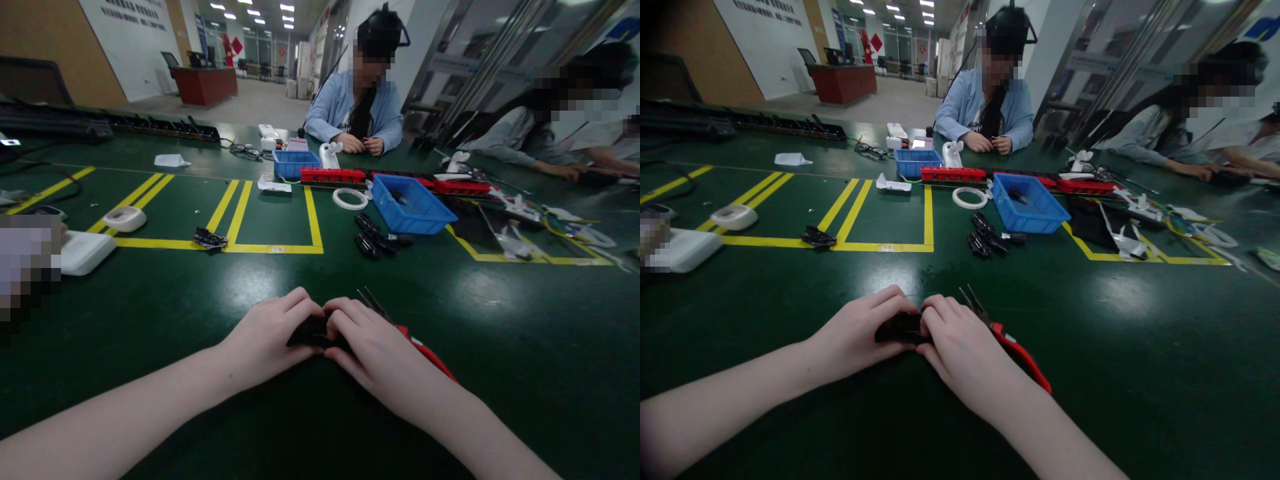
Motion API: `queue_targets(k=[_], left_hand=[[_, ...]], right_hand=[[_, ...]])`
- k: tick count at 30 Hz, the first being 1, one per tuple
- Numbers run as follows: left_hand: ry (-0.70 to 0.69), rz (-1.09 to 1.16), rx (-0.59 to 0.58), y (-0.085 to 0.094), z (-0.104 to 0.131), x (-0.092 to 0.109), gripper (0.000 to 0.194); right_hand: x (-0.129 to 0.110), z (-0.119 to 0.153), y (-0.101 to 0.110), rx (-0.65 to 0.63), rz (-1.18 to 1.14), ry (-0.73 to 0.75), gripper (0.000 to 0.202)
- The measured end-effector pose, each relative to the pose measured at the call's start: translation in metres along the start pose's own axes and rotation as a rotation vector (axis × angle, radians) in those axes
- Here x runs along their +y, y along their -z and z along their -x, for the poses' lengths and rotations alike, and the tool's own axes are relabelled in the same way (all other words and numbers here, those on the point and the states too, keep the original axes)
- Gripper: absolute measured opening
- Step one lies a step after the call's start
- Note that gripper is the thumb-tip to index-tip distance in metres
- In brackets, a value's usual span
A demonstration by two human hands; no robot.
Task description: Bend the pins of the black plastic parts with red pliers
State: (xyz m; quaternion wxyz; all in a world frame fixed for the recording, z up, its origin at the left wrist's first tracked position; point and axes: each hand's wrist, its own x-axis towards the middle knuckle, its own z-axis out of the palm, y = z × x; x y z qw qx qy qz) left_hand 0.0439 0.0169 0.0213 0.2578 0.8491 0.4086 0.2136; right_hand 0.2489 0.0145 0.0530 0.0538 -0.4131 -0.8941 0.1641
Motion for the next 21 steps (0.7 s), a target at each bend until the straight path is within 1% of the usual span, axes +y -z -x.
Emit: queue_targets(k=[9, 16, 21], left_hand=[[0.009, 0.018, -0.008, 0.0, 0.001, 0.0, 0.033], [0.007, 0.032, -0.004, 0.0, 0.001, -0.001, 0.033], [0.006, 0.003, -0.017, 0.001, 0.001, 0.0, 0.037]], right_hand=[[0.001, -0.001, 0.002, -0.002, -0.039, 0.001, 0.012], [0.012, -0.001, 0.001, 0.008, -0.181, 0.022, 0.011], [0.014, -0.002, 0.004, -0.006, -0.24, 0.019, 0.012]])
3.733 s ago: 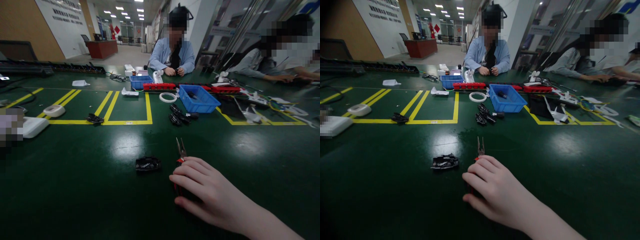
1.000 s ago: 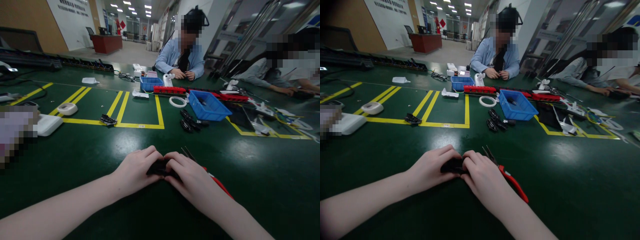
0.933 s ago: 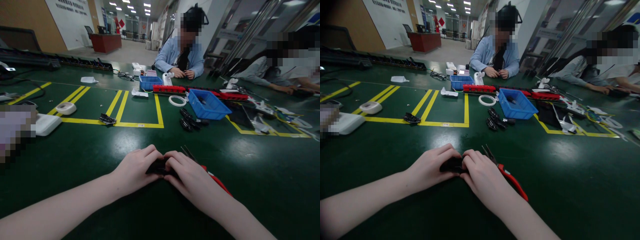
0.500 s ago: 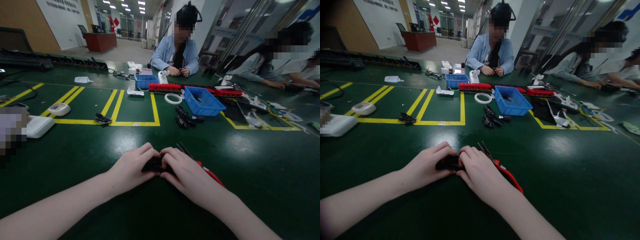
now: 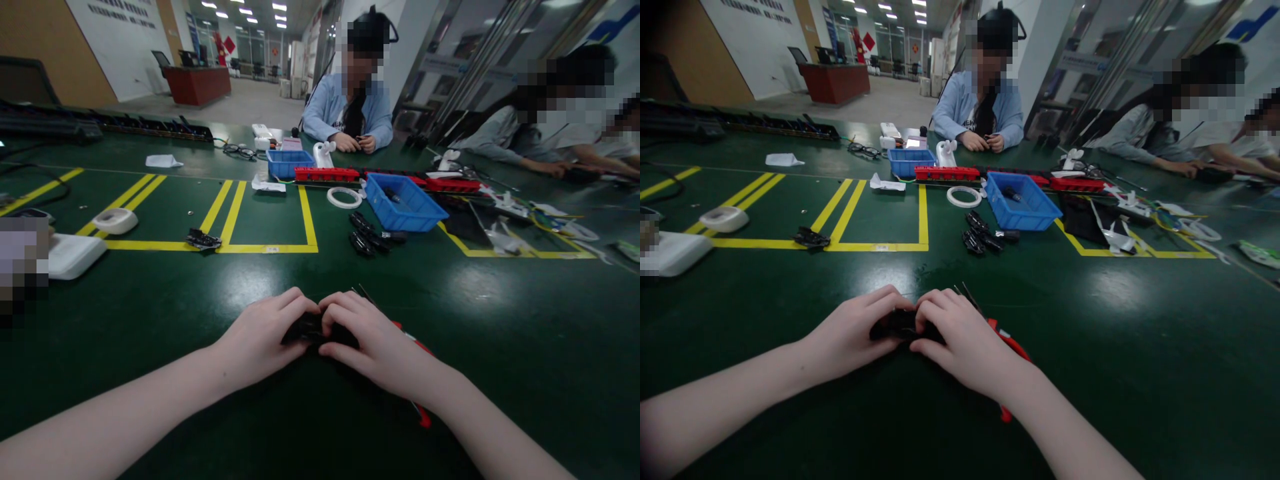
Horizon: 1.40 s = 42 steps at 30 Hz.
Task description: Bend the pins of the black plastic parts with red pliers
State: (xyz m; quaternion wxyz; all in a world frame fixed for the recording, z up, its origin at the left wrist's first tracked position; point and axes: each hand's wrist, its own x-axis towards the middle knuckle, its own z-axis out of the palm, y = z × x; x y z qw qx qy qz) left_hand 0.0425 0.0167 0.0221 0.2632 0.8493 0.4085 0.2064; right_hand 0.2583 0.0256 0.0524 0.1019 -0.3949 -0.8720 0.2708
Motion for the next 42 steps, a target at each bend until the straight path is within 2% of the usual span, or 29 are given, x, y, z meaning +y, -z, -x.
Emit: queue_targets(k=[6, 14, 20, 24, 29, 33, 42], left_hand=[[-0.032, -0.013, -0.018, 0.0026, -0.0005, 0.0033, 0.033], [-0.041, -0.005, -0.027, 0.0021, -0.0009, 0.004, 0.032], [-0.048, -0.03, -0.04, 0.0035, -0.0013, 0.0035, 0.028], [-0.055, -0.036, -0.047, 0.0036, -0.0014, 0.0024, 0.027], [-0.065, -0.042, -0.037, 0.0025, -0.0011, 0.0015, 0.027], [-0.062, -0.034, -0.038, 0.0027, -0.0011, 0.0021, 0.026], [-0.056, -0.033, -0.036, 0.0031, -0.0012, 0.0023, 0.027]], right_hand=[[0.0012, -0.001, -0.0017, 0.02, -0.031, -0.004, 0.014], [-0.002, 0.0008, -0.0009, -0.004, 0.042, 0.045, 0.008], [-0.0039, 0.0016, 0.0046, 0.05, -0.025, 0.018, 0.007], [-0.0022, 0.003, 0.0043, 0.106, -0.04, 0.06, 0.008], [-0.0024, 0.0046, 0.0051, 0.068, -0.084, 0.071, 0.009], [-0.0004, 0.003, 0.0044, 0.095, -0.116, 0.081, 0.015], [-0.0065, 0.0082, 0.0016, 0.066, 0.086, 0.126, 0.023]])
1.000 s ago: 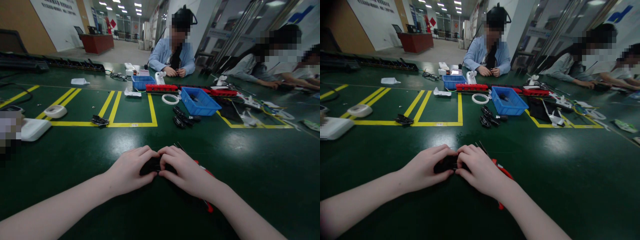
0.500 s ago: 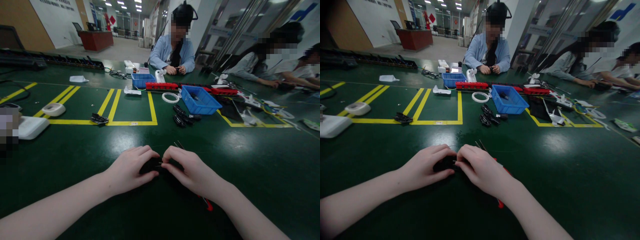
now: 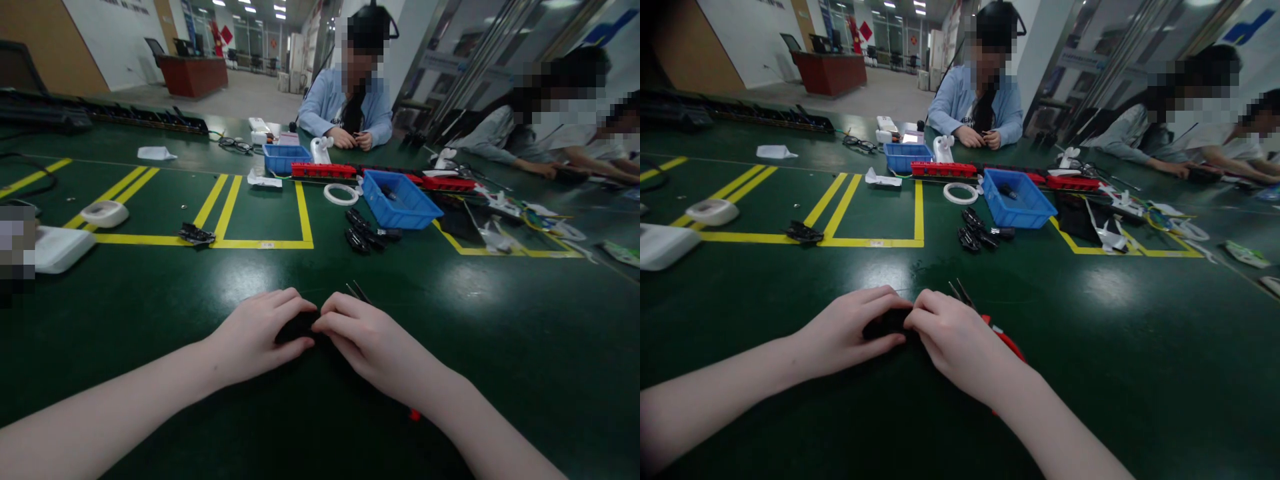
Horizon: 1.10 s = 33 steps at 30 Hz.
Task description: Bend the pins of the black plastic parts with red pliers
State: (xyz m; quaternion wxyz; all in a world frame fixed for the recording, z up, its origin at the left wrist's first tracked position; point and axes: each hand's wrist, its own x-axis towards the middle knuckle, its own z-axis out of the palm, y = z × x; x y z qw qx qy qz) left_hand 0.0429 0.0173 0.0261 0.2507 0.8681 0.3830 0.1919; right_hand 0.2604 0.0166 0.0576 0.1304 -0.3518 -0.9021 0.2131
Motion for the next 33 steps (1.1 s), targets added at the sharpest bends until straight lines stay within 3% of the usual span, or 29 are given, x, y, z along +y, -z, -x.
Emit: queue_targets(k=[25, 33], left_hand=[[0.019, 0.009, -0.005, 0.001, -0.001, 0.003, 0.027], [0.047, 0.005, 0.005, 0.001, 0.0, 0.0, 0.03]], right_hand=[[0.005, -0.003, -0.012, 0.055, -0.016, -0.036, 0.016], [0.007, -0.003, -0.009, 0.045, -0.006, 0.062, 0.011]])
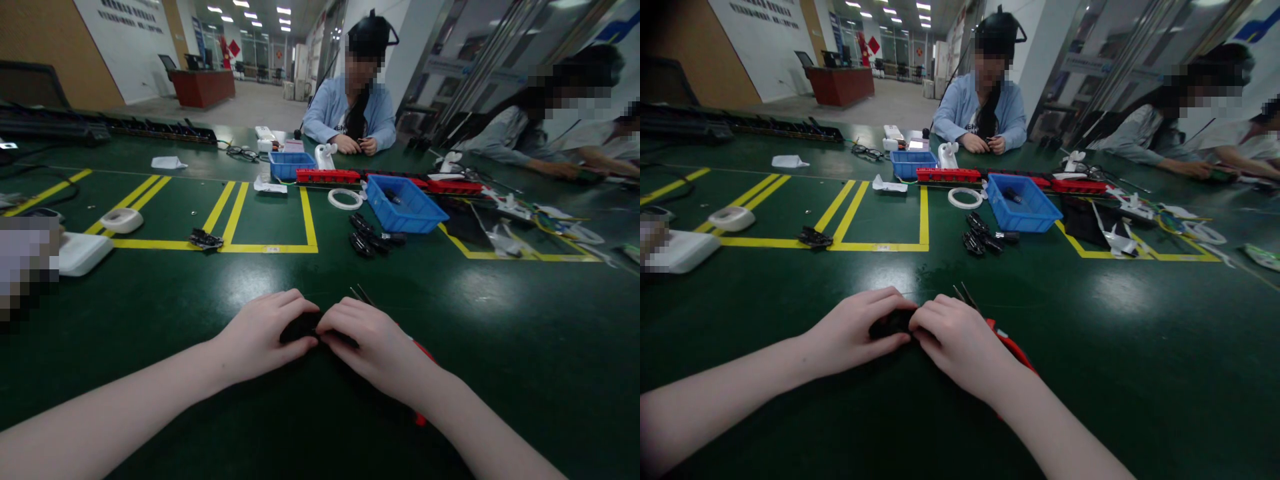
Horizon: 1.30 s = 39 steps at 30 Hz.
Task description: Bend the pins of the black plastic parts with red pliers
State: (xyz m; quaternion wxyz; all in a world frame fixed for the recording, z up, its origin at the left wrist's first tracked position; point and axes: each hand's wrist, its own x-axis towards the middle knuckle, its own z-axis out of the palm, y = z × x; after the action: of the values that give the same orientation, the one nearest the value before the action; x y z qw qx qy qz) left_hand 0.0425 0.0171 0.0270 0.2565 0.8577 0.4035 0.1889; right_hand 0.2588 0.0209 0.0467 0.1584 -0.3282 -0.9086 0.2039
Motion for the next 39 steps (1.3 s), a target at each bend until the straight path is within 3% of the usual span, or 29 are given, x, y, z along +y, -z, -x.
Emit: queue_targets(k=[3, 6, 10, 13, 16, 23, 29, 33, 39], left_hand=[[0.014, -0.03, 0.025, 0.002, -0.001, -0.003, 0.03], [0.057, -0.083, 0.068, 0.004, -0.003, -0.01, 0.03], [0.105, -0.083, 0.111, 0.005, -0.005, -0.018, 0.029], [0.117, -0.082, 0.117, 0.004, -0.006, -0.019, 0.028], [0.113, -0.092, 0.116, 0.003, -0.006, -0.017, 0.028], [0.091, -0.122, 0.123, 0.001, -0.005, -0.02, 0.029], [0.067, -0.135, 0.134, 0.001, -0.006, -0.02, 0.027], [0.058, -0.127, 0.135, 0.001, -0.006, -0.021, 0.028], [0.041, -0.121, 0.138, 0.0, -0.006, -0.023, 0.029]], right_hand=[[0.001, 0.001, 0.011, 0.043, 0.063, -0.052, 0.013], [0.003, 0.004, 0.024, 0.088, 0.271, -0.245, 0.021], [0.001, 0.011, 0.031, -0.073, 0.52, -0.53, 0.055], [-0.003, 0.016, 0.03, -0.206, 0.527, -0.62, 0.074], [-0.003, 0.018, 0.029, -0.225, 0.498, -0.605, 0.07], [0.011, 0.014, 0.029, -0.164, 0.45, -0.421, 0.061], [0.03, 0.003, 0.013, -0.002, 0.439, -0.32, 0.028], [0.04, -0.003, 0.002, 0.132, 0.385, -0.262, 0.02], [0.037, -0.002, 0.002, 0.122, 0.354, -0.222, 0.013]])
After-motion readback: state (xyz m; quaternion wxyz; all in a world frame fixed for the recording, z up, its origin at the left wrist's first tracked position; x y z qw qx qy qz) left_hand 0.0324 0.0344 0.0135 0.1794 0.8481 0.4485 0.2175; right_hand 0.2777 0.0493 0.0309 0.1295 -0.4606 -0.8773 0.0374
